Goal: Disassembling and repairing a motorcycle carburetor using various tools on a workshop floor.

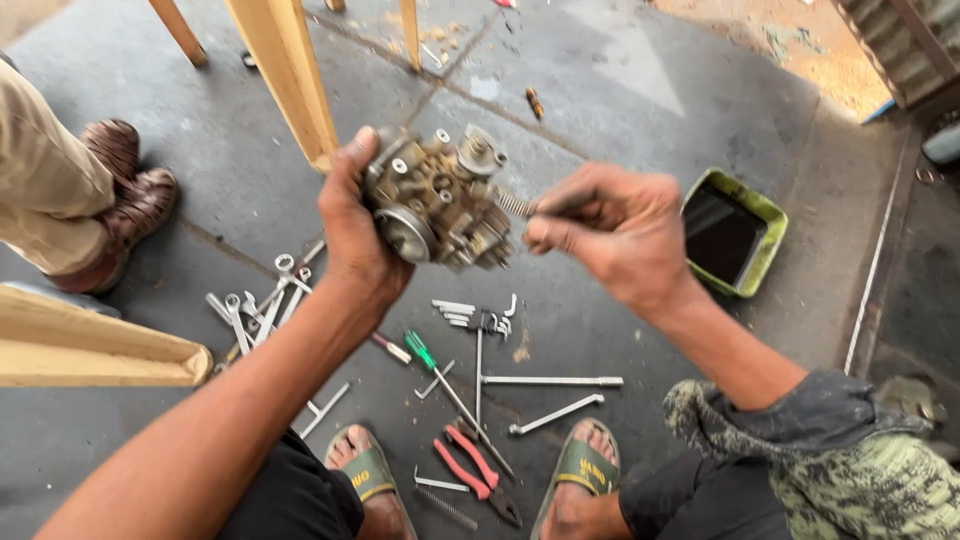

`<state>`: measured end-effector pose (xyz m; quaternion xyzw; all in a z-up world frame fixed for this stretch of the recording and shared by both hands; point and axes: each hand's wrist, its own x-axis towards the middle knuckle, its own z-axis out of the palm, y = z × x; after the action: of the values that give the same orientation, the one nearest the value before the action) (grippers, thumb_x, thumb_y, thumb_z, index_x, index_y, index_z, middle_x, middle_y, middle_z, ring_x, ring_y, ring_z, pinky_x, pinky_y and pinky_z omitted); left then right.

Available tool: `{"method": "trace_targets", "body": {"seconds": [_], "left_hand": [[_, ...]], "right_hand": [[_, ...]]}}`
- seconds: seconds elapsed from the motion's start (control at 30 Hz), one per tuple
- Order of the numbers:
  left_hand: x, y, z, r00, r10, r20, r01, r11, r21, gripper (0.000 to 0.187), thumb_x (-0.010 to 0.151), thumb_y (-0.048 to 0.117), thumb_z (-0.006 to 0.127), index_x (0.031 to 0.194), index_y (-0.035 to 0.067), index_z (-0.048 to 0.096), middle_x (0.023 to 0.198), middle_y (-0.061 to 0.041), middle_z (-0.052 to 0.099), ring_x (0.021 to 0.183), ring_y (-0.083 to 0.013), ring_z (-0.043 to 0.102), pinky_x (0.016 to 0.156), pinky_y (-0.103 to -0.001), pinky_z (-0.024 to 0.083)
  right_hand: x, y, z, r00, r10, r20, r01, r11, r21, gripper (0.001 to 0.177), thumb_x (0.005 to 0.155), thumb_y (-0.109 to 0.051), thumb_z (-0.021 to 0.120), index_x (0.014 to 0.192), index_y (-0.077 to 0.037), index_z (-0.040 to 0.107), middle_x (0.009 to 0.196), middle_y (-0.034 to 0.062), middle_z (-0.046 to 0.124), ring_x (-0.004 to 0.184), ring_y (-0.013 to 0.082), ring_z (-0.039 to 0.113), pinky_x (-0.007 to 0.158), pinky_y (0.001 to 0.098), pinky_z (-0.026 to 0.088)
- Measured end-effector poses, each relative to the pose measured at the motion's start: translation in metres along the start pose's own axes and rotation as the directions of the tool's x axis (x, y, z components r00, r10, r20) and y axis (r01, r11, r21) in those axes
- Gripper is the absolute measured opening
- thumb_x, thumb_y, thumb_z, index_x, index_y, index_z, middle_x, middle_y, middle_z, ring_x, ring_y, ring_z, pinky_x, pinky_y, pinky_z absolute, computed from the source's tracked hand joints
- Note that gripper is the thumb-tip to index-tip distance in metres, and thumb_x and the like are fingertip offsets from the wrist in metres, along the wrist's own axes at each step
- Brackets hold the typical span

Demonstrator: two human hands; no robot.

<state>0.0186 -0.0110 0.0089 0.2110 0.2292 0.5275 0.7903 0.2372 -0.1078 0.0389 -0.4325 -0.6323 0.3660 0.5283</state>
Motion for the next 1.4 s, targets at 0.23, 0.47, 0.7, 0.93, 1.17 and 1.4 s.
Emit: {"method": "trace_targets", "body": {"seconds": [0.23, 0.47, 0.7, 0.93, 1.17, 1.4], "left_hand": [[0.005, -0.008, 0.000, 0.999, 0.047, -0.020, -0.047, 0.999, -0.013, 0.039, 0.093, 0.036, 0.060, 0.114, 0.003, 0.062, 0.100, -0.014, 0.069, 0.092, -0.0272, 0.071, 0.085, -0.046, 0.061], [0.009, -0.009, -0.006, 0.996, 0.089, -0.018, -0.089, 0.996, -0.001, 0.040, 0.093, 0.037, 0.061, 0.115, 0.003, 0.061, 0.101, -0.013, 0.068, 0.094, -0.0254, 0.070, 0.087, -0.045, 0.061], [0.003, -0.009, 0.001, 0.996, 0.036, -0.082, -0.034, 0.999, 0.023, 0.041, 0.092, 0.039, 0.060, 0.114, 0.004, 0.060, 0.102, -0.013, 0.069, 0.095, -0.0260, 0.071, 0.090, -0.046, 0.061], [-0.002, -0.002, 0.012, 0.999, 0.003, -0.049, -0.001, 0.999, 0.045, 0.046, 0.088, 0.043, 0.059, 0.114, 0.005, 0.061, 0.103, -0.014, 0.071, 0.095, -0.0250, 0.072, 0.091, -0.046, 0.062], [-0.008, 0.000, 0.011, 0.998, 0.024, -0.060, -0.019, 0.997, 0.081, 0.045, 0.089, 0.043, 0.059, 0.112, 0.004, 0.061, 0.101, -0.013, 0.070, 0.094, -0.0254, 0.072, 0.088, -0.046, 0.063], [-0.013, -0.001, 0.014, 0.996, 0.079, -0.040, -0.075, 0.992, 0.101, 0.038, 0.089, 0.040, 0.057, 0.112, 0.010, 0.058, 0.104, -0.012, 0.068, 0.096, -0.0246, 0.072, 0.089, -0.045, 0.063]], "right_hand": [[0.002, 0.005, -0.002, 0.990, -0.116, -0.077, 0.113, 0.993, -0.047, 0.008, 0.088, 0.011, 0.075, 0.093, 0.007, 0.070, 0.093, 0.0149, 0.072, 0.081, 0.0158, 0.075, 0.069, 0.0260, 0.067], [0.004, -0.001, 0.004, 0.978, -0.171, -0.122, 0.146, 0.970, -0.193, 0.007, 0.088, 0.010, 0.075, 0.089, 0.006, 0.070, 0.095, 0.0132, 0.069, 0.080, 0.0145, 0.074, 0.067, 0.0243, 0.067], [0.000, -0.004, 0.008, 0.881, -0.473, 0.008, 0.393, 0.722, -0.570, 0.008, 0.088, 0.004, 0.081, 0.089, 0.000, 0.074, 0.096, 0.0113, 0.073, 0.082, 0.0148, 0.075, 0.069, 0.0244, 0.063], [0.002, -0.017, 0.007, 0.850, -0.521, 0.077, 0.461, 0.664, -0.588, 0.012, 0.087, 0.000, 0.083, 0.095, -0.003, 0.075, 0.100, 0.0106, 0.074, 0.086, 0.0168, 0.076, 0.072, 0.0251, 0.065], [-0.005, -0.017, 0.016, 0.898, -0.439, -0.024, 0.349, 0.745, -0.569, 0.015, 0.088, -0.002, 0.083, 0.099, 0.000, 0.074, 0.092, 0.0114, 0.075, 0.082, 0.0166, 0.077, 0.069, 0.0248, 0.065], [-0.009, -0.013, 0.019, 0.976, -0.072, -0.207, 0.040, 0.987, -0.153, 0.022, 0.092, 0.002, 0.074, 0.112, 0.007, 0.067, 0.087, 0.0129, 0.074, 0.075, 0.0137, 0.076, 0.062, 0.0245, 0.066]]}}
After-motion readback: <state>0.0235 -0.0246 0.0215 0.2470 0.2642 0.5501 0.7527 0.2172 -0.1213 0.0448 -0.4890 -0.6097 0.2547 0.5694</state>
